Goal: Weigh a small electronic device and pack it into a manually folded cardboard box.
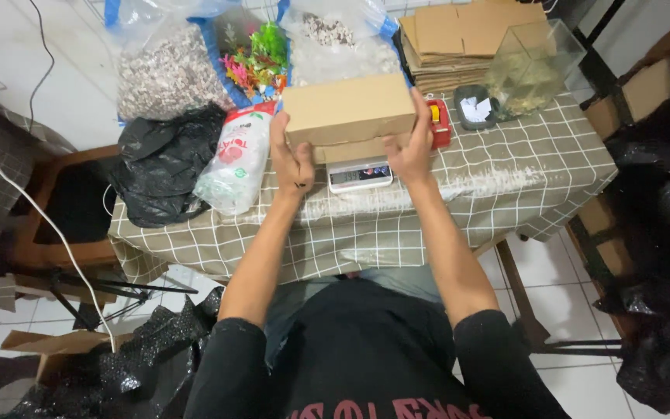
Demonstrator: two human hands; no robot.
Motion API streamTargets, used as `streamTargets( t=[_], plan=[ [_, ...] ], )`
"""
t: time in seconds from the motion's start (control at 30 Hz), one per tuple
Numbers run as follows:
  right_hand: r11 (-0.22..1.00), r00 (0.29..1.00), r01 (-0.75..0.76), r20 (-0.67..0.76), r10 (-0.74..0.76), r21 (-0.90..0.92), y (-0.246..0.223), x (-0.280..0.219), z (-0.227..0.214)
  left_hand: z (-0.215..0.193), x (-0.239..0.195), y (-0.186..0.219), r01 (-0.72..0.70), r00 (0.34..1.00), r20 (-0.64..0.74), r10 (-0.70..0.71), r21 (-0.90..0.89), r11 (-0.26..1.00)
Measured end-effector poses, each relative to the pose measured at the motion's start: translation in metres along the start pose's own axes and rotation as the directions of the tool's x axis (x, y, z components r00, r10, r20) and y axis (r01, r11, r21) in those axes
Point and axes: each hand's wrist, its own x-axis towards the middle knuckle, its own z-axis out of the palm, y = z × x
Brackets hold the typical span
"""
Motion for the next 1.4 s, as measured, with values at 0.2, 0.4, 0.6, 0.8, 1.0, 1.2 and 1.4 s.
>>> streamTargets(
  t=[0.2,0.4,0.6,0.8,1.0,1.2,1.4],
  plan=[
    [0.996,0.990,-0.010,0.137,0.023,-0.093,0.008,-0.005,-0.001,-0.003,0.008,0.009,0.145,0.989,-0.026,-0.147,-0.052,0.988],
    [0.993,0.996,-0.007,0.092,0.017,-0.115,0.052,-0.019,-0.002,0.000,-0.009,-0.009,0.059,0.997,0.049,-0.059,0.010,0.998],
    [0.990,0.999,0.036,0.034,-0.031,-0.138,0.076,-0.024,-0.004,0.006,-0.019,-0.021,0.027,0.996,0.079,-0.028,0.009,1.000],
    [0.986,0.999,-0.029,-0.049,0.021,-0.163,0.076,-0.035,-0.012,0.004,0.004,0.009,-0.025,0.989,0.142,0.029,-0.031,0.999],
    [0.992,0.999,0.042,-0.020,-0.045,-0.120,0.046,-0.021,-0.001,-0.010,0.023,0.032,0.256,0.965,0.093,-0.244,-0.171,0.951],
    [0.942,0.953,0.291,0.141,-0.269,-0.165,0.007,0.002,0.008,-0.016,0.033,0.039,0.300,0.954,0.000,-0.300,-0.075,0.951],
    [0.921,0.939,0.336,0.152,-0.310,-0.199,0.029,-0.003,0.006,-0.010,0.016,0.018,0.255,0.966,-0.004,-0.258,-0.133,0.958]
  ],
)
